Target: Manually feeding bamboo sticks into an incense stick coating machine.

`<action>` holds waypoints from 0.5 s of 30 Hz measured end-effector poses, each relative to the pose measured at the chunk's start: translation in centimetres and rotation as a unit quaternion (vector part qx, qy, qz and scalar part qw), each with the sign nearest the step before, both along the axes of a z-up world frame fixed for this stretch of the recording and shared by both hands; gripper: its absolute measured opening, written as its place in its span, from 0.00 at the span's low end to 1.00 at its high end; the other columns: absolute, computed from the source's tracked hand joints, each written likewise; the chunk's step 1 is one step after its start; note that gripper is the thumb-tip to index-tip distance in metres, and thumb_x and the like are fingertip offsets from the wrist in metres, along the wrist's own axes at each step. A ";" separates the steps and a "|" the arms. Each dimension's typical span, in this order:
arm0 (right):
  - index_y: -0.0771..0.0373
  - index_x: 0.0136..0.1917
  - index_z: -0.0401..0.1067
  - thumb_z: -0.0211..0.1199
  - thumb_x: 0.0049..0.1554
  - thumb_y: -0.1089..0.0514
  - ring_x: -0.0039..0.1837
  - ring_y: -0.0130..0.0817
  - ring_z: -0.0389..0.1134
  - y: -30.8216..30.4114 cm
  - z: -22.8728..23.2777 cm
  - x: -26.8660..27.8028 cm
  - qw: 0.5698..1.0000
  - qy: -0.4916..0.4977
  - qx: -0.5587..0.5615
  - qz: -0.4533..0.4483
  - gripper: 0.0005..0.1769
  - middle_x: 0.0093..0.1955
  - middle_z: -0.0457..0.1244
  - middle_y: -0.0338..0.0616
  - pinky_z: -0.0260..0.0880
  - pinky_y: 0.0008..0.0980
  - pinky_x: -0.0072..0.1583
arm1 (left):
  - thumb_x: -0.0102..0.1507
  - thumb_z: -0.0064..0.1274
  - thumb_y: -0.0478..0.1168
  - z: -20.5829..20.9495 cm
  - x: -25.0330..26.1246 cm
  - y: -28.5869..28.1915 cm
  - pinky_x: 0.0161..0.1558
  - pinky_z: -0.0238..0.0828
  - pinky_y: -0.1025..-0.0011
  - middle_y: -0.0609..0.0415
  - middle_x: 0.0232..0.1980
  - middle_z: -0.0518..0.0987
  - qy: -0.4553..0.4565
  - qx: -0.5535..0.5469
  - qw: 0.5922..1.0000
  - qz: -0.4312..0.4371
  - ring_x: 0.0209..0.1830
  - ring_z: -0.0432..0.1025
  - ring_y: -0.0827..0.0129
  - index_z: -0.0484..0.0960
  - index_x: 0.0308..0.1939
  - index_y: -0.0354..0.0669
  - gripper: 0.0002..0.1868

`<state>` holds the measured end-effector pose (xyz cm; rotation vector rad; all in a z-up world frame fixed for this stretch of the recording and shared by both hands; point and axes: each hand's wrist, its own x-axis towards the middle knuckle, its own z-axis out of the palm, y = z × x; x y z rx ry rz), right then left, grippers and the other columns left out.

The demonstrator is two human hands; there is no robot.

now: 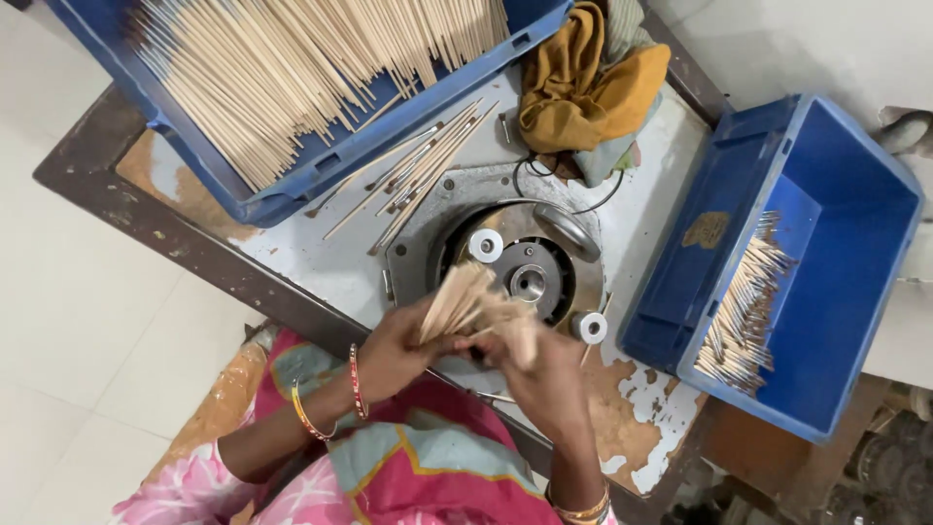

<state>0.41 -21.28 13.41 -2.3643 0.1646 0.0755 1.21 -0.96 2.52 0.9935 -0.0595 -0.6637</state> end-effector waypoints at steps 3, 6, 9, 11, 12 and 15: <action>0.62 0.55 0.79 0.69 0.54 0.57 0.36 0.28 0.74 -1.3 1.6 0.1 0.993 0.111 -0.034 0.029 0.15 0.36 0.73 0.44 0.73 0.31 0.40 | 0.68 0.55 0.38 0.0 2.0 0.2 0.48 0.79 0.70 0.50 0.48 0.83 -0.092 0.063 0.993 -0.039 0.43 0.78 0.71 0.71 0.65 0.40 0.22; 0.62 0.55 0.79 0.67 0.58 0.57 0.35 0.36 0.71 -2.4 2.2 0.6 0.990 0.071 -0.066 -0.105 0.12 0.35 0.72 0.48 0.70 0.37 0.38 | 0.67 0.53 0.38 -0.8 1.6 0.0 0.46 0.81 0.69 0.49 0.48 0.83 0.017 0.049 0.998 -0.040 0.41 0.79 0.70 0.66 0.66 0.43 0.24; 0.65 0.53 0.75 0.64 0.60 0.61 0.40 0.51 0.70 -3.1 -0.8 1.9 0.989 -0.023 -0.119 -0.084 0.08 0.39 0.70 0.56 0.69 0.46 0.42 | 0.64 0.55 0.38 -1.0 1.4 0.5 0.46 0.80 0.69 0.49 0.49 0.82 0.131 -0.036 0.990 -0.032 0.41 0.79 0.70 0.64 0.66 0.46 0.28; 0.65 0.53 0.71 0.63 0.57 0.65 0.45 0.59 0.71 -3.8 -2.7 2.6 0.977 -0.027 -0.205 0.048 0.09 0.41 0.68 0.60 0.68 0.50 0.45 | 0.62 0.58 0.38 -1.5 0.9 0.4 0.47 0.79 0.70 0.50 0.49 0.82 0.161 -0.081 0.983 -0.029 0.43 0.80 0.71 0.65 0.65 0.46 0.29; 0.64 0.53 0.70 0.62 0.56 0.65 0.45 0.61 0.70 -3.5 -3.2 2.4 0.978 -0.009 -0.206 0.029 0.10 0.41 0.67 0.60 0.67 0.52 0.45 | 0.62 0.59 0.39 -1.8 0.4 0.9 0.46 0.79 0.71 0.52 0.47 0.82 0.189 -0.073 0.979 -0.034 0.43 0.80 0.71 0.68 0.62 0.45 0.26; 0.63 0.52 0.70 0.63 0.54 0.65 0.46 0.63 0.69 -3.5 -4.5 2.7 0.976 -0.019 -0.214 0.031 0.11 0.42 0.67 0.61 0.66 0.54 0.46 | 0.63 0.61 0.42 -3.3 0.0 0.8 0.42 0.78 0.72 0.55 0.41 0.81 0.213 -0.076 0.974 -0.027 0.40 0.79 0.72 0.73 0.54 0.42 0.19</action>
